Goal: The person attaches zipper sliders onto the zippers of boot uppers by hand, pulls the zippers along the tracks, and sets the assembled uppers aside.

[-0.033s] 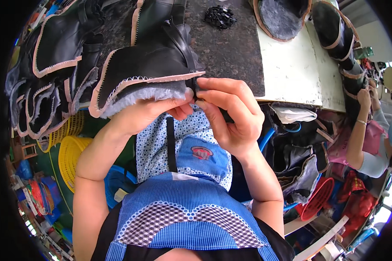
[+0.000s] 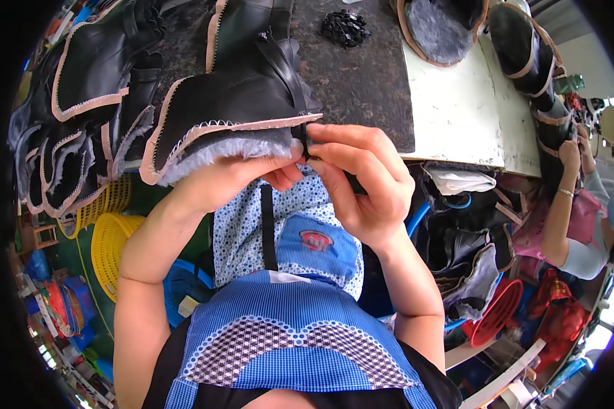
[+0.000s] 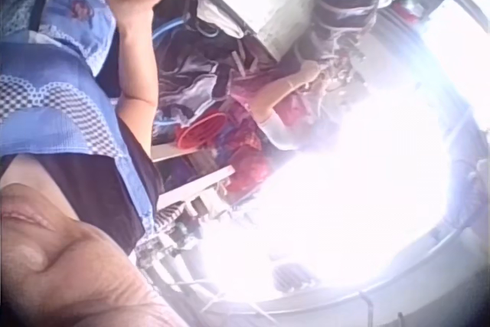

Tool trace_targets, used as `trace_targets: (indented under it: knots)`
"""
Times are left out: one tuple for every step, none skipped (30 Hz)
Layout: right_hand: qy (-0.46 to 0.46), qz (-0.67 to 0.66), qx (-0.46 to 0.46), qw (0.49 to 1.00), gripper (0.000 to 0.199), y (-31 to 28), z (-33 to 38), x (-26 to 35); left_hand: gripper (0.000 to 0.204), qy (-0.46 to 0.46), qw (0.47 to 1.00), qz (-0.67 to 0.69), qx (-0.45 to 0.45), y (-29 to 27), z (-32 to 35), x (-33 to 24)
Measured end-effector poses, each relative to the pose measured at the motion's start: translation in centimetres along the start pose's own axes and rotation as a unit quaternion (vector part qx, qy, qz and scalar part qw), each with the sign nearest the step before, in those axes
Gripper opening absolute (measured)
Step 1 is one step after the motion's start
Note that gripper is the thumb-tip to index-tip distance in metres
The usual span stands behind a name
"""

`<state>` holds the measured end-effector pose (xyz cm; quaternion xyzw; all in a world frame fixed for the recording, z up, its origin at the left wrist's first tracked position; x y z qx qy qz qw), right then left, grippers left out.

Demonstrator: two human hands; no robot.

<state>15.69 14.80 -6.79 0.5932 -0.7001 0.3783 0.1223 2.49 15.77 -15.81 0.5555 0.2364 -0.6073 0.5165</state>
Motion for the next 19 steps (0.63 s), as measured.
trace_targets:
  knots:
    - [-0.017, 0.002, 0.012, 1.000, 0.019, 0.2, -0.2, 0.3, 0.022, 0.002, 1.000, 0.000, -0.001, -0.1, 0.1, -0.2]
    - [-0.021, -0.006, 0.014, 1.000, 0.020, 0.4, -0.3, 0.3, 0.022, 0.005, 1.000, -0.025, 0.001, -0.2, 0.2, -0.5]
    - [-0.023, -0.006, 0.014, 1.000, 0.020, 0.5, -0.6, 0.3, 0.022, 0.008, 0.999, -0.051, 0.002, -0.2, 0.3, -0.7]
    - [-0.020, -0.003, 0.032, 0.999, 0.020, 0.9, -0.7, 0.2, 0.022, -0.007, 0.999, -0.034, 0.007, -0.3, 0.3, 0.0]
    - [-0.017, 0.000, 0.050, 0.999, 0.019, 1.2, -0.9, 0.2, 0.022, -0.005, 0.999, -0.034, 0.008, -0.5, 0.4, 0.0]
    - [-0.011, 0.005, 0.064, 0.998, 0.018, 1.5, -1.1, 0.1, 0.021, -0.004, 0.999, -0.033, 0.025, -0.5, 0.5, 0.0]
    - [-0.013, 0.003, 0.063, 0.998, 0.018, 1.4, -1.5, 0.3, 0.021, -0.004, 0.999, -0.033, 0.041, -0.4, 0.7, -0.1]
    - [-0.021, 0.014, 0.080, 0.996, 0.017, 1.7, -1.7, 0.6, 0.021, -0.010, 0.998, -0.047, 0.041, -0.4, 0.8, 0.0]
    - [-0.029, 0.024, 0.097, 0.995, 0.016, 2.0, -1.9, 0.8, 0.021, -0.009, 0.998, -0.049, 0.039, -0.4, 1.0, -0.1]
    - [-0.018, 0.023, 0.101, 0.994, 0.016, 2.0, -2.0, 0.7, 0.021, -0.008, 0.998, -0.043, 0.038, -0.3, 1.1, -0.4]
    - [-0.021, 0.022, 0.099, 0.995, 0.016, 1.9, -2.0, 0.9, 0.021, -0.007, 0.999, -0.038, 0.036, -0.2, 1.2, -0.6]
    - [0.005, 0.010, 0.101, 0.995, 0.016, 1.9, -2.1, 0.5, 0.024, 0.013, 0.999, -0.046, 0.022, -0.3, 1.2, -0.6]
    - [0.031, 0.000, 0.102, 0.994, 0.016, 1.9, -2.1, 0.1, 0.028, 0.025, 0.990, -0.126, 0.057, 0.0, 1.0, -0.8]
    - [0.043, -0.026, 0.096, 0.994, 0.016, 2.0, -2.1, 0.1, 0.031, 0.070, 0.995, -0.063, 0.039, -0.3, 1.3, -1.1]
    - [0.058, -0.053, 0.084, 0.993, 0.014, 2.3, -2.0, -0.2, 0.033, 0.114, 0.993, 0.000, 0.022, -0.4, 1.9, -1.1]
    - [0.108, -0.108, 0.074, 0.985, 0.013, 2.5, -1.4, -1.2, 0.036, 0.120, 0.985, 0.119, 0.020, -0.4, 1.8, -0.9]
    - [0.156, -0.163, 0.065, 0.972, 0.013, 2.8, -1.0, -2.1, 0.036, 0.121, 0.986, 0.117, 0.020, -0.7, 1.8, -1.0]
    - [0.201, -0.219, 0.075, 0.952, 0.013, 3.4, -0.8, -2.7, 0.038, 0.091, 0.994, 0.056, 0.012, -1.1, 1.8, -0.7]
    - [0.248, -0.270, 0.084, 0.927, 0.013, 3.9, -0.4, -3.3, 0.041, 0.061, 0.998, -0.003, 0.005, -1.4, 1.8, -0.6]
Point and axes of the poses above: each hand's wrist, its own z-axis away from the middle knuckle, its own y-axis out of the palm, x = y × z, the point moved 10 cm from there along -z, towards the middle knuckle
